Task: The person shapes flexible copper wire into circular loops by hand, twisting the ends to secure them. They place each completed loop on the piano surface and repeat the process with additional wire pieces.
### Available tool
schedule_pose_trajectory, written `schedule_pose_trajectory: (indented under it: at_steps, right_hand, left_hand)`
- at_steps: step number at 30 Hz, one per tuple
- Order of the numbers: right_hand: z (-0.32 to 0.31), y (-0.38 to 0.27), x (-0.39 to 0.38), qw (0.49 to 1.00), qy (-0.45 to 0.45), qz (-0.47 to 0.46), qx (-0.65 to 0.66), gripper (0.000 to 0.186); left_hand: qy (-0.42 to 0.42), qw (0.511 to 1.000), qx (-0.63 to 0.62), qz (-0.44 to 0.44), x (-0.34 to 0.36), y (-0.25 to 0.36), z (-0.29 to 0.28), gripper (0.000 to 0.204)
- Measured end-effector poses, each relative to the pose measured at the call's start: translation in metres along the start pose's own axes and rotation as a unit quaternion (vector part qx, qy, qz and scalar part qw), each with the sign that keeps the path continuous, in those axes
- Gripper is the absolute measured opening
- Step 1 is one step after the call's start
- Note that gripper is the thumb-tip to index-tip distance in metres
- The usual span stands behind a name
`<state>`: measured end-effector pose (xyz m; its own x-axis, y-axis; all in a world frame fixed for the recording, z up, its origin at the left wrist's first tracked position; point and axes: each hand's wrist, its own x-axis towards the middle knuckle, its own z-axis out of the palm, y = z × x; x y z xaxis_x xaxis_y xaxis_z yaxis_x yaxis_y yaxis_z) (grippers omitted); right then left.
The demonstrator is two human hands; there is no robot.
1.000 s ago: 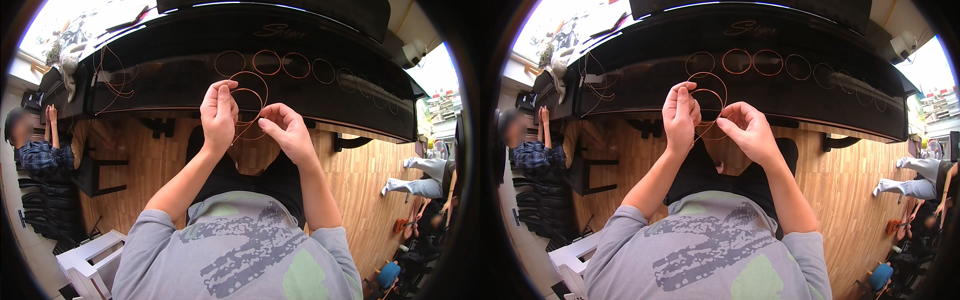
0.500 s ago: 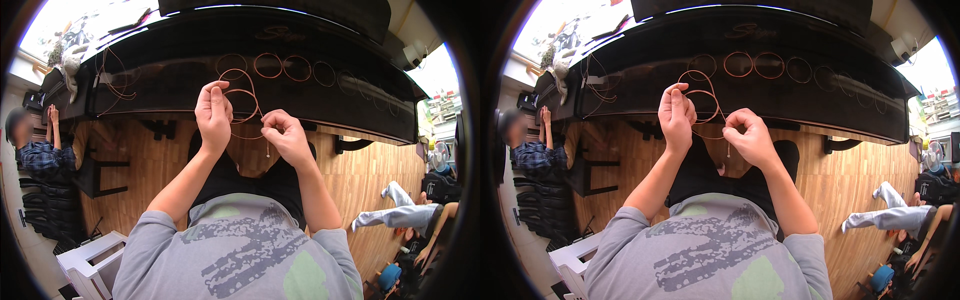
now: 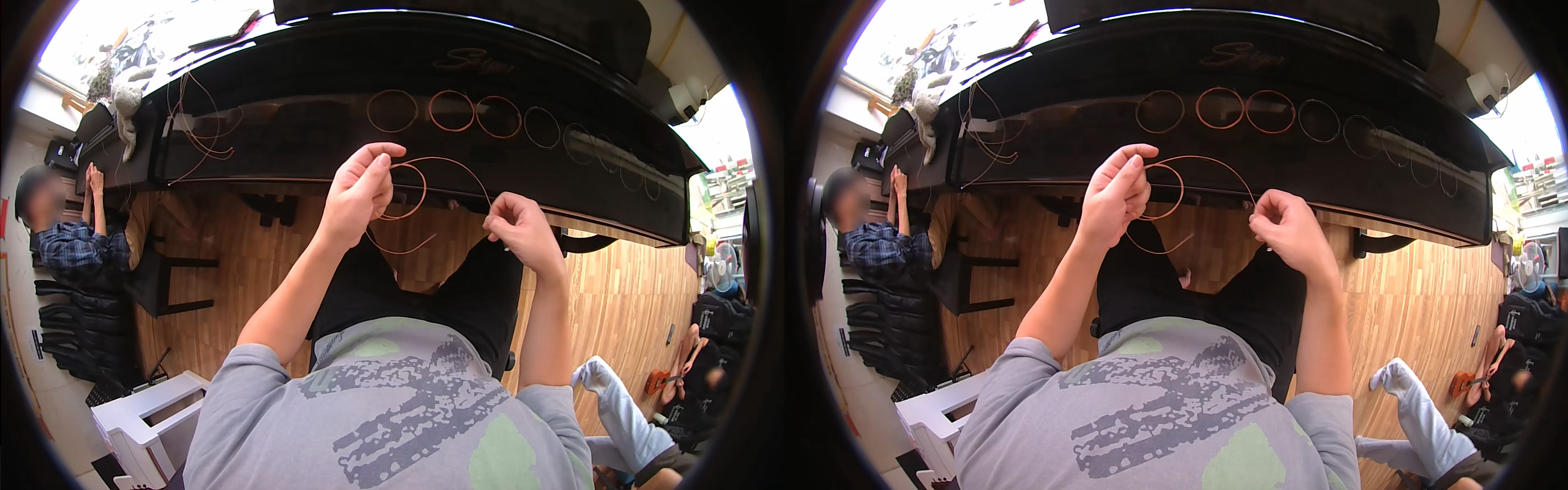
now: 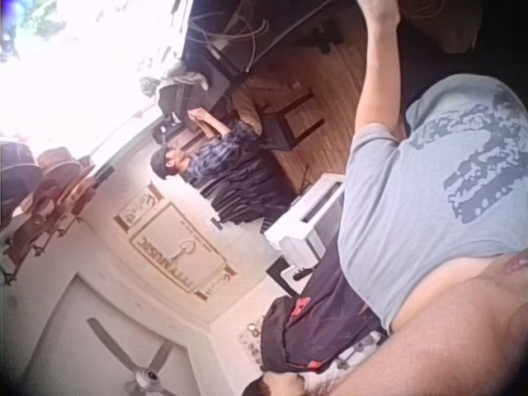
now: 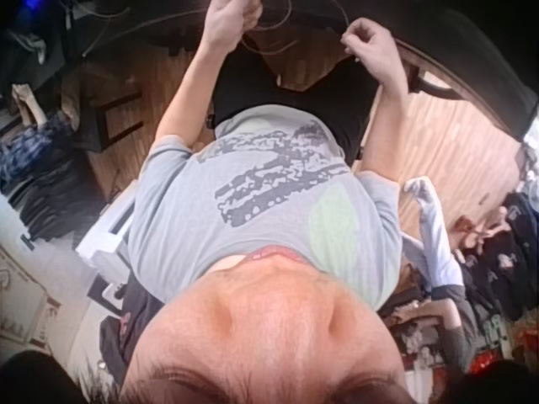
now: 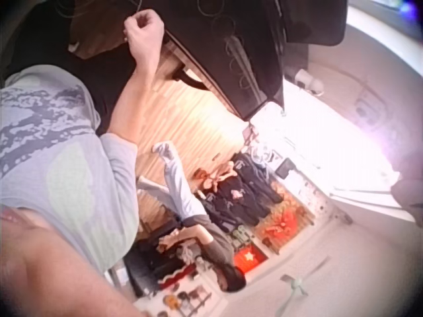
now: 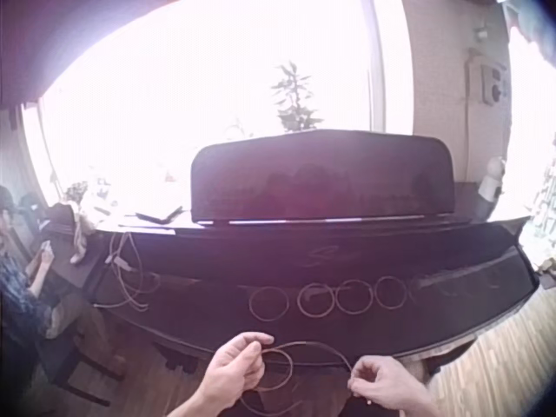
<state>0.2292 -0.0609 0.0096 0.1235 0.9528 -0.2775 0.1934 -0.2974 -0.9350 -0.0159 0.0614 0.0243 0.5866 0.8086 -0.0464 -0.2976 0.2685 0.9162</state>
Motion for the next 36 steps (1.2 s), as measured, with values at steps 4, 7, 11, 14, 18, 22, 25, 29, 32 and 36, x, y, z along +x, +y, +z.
schedule_pose_trajectory:
  at_steps: [4,7,11,14,18,22,25,29,32,36]
  right_hand:
    - [0.028,-0.02,0.002,0.999,0.007,-0.045,-0.004,0.049]
    - [0.042,-0.036,0.003,0.986,-0.035,-0.108,0.12,0.042]
    - [0.04,-0.047,0.003,0.99,-0.063,-0.076,0.097,0.022]
    - [0.041,-0.04,0.004,0.989,-0.055,-0.103,0.094,0.014]
    - [0.044,-0.048,0.003,0.994,-0.034,-0.103,0.034,0.018]
    - [0.043,-0.041,0.007,0.993,-0.018,-0.114,0.02,0.021]
    - [0.043,-0.042,0.005,0.993,-0.034,-0.106,0.035,0.02]
    - [0.043,-0.045,0.004,0.992,-0.024,-0.122,0.003,0.02]
    - [0.04,-0.044,0.004,0.991,-0.011,-0.135,-0.013,0.019]
    - [0.04,-0.04,0.006,0.988,0.005,-0.154,0.001,0.018]
  left_hand:
    - [-0.079,0.995,0.051,-0.037,-0.005,0.0,0.018,0.021]
    - [-0.121,0.987,0.093,-0.046,-0.009,0.001,0.026,0.021]
    - [-0.113,0.987,0.099,-0.064,-0.006,0.004,0.029,0.02]
    - [-0.105,0.981,0.149,-0.063,-0.006,0.007,0.03,0.02]
    - [-0.103,0.979,0.165,-0.064,-0.004,0.004,0.028,0.022]
    - [-0.064,0.978,0.17,-0.102,-0.005,0.009,0.029,0.026]
    - [-0.061,0.966,0.231,-0.096,-0.006,0.012,0.027,0.032]
    - [-0.045,0.935,0.347,-0.063,-0.008,0.015,0.032,0.031]
    - [-0.054,0.917,0.392,-0.055,-0.009,0.023,0.036,0.031]
    - [-0.071,0.931,0.352,-0.07,-0.009,0.027,0.028,0.032]
